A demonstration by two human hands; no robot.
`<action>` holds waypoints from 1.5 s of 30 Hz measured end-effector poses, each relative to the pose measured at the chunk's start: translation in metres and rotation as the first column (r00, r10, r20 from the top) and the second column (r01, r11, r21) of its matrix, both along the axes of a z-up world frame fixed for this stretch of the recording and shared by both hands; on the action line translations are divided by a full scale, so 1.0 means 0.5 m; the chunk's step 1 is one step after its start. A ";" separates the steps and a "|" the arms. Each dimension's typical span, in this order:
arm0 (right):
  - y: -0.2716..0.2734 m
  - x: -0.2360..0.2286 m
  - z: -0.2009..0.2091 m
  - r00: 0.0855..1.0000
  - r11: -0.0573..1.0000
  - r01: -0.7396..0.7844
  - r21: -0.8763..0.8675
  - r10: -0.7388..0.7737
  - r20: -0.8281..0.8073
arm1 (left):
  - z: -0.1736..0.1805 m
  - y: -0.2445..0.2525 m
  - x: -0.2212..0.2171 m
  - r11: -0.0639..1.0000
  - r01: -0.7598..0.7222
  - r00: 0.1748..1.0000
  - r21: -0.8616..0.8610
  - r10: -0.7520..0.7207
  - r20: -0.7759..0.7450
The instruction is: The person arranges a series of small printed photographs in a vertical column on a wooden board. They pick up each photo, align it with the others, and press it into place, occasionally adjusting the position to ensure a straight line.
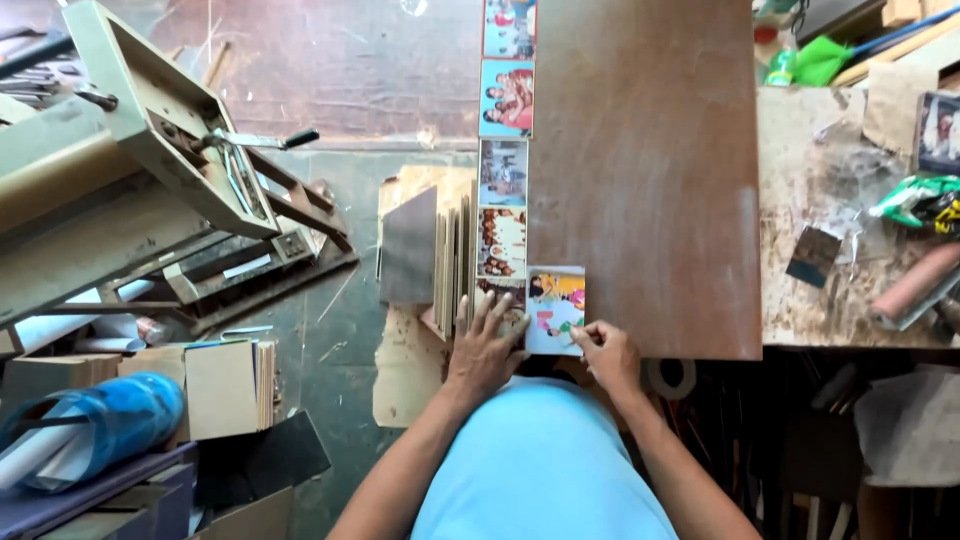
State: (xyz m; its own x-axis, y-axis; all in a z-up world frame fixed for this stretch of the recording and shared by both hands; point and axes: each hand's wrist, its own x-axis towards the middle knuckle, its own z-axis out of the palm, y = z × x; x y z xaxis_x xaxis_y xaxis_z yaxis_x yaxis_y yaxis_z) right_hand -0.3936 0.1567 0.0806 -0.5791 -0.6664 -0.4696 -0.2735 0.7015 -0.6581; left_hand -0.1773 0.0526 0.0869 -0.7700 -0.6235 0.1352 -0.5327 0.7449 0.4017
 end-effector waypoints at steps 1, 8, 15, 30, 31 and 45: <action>0.000 0.001 0.000 1.000 1.000 0.010 -0.024 -0.010 0.011 | 0.000 -0.001 0.001 1.000 -0.001 1.000 -0.006 0.001 -0.012; -0.006 0.002 0.010 1.000 1.000 -0.001 -0.027 0.001 0.013 | -0.010 0.000 -0.001 1.000 -0.006 0.999 -0.008 0.006 0.032; -0.007 0.002 0.014 1.000 1.000 -0.012 -0.003 0.012 0.017 | -0.010 0.002 -0.001 1.000 -0.010 0.999 -0.006 0.010 0.049; -0.014 0.006 0.026 1.000 1.000 -0.024 0.002 0.024 -0.015 | -0.005 0.002 0.000 1.000 -0.016 0.996 -0.011 0.017 0.089; -0.014 0.008 0.029 1.000 1.000 -0.024 -0.002 0.024 -0.018 | -0.005 0.002 0.000 1.000 -0.017 0.996 -0.024 0.019 0.084; -0.003 0.006 0.020 1.000 0.999 -0.008 -0.039 0.008 -0.011 | 0.034 -0.143 -0.066 0.951 -0.265 0.955 -0.159 0.236 -0.180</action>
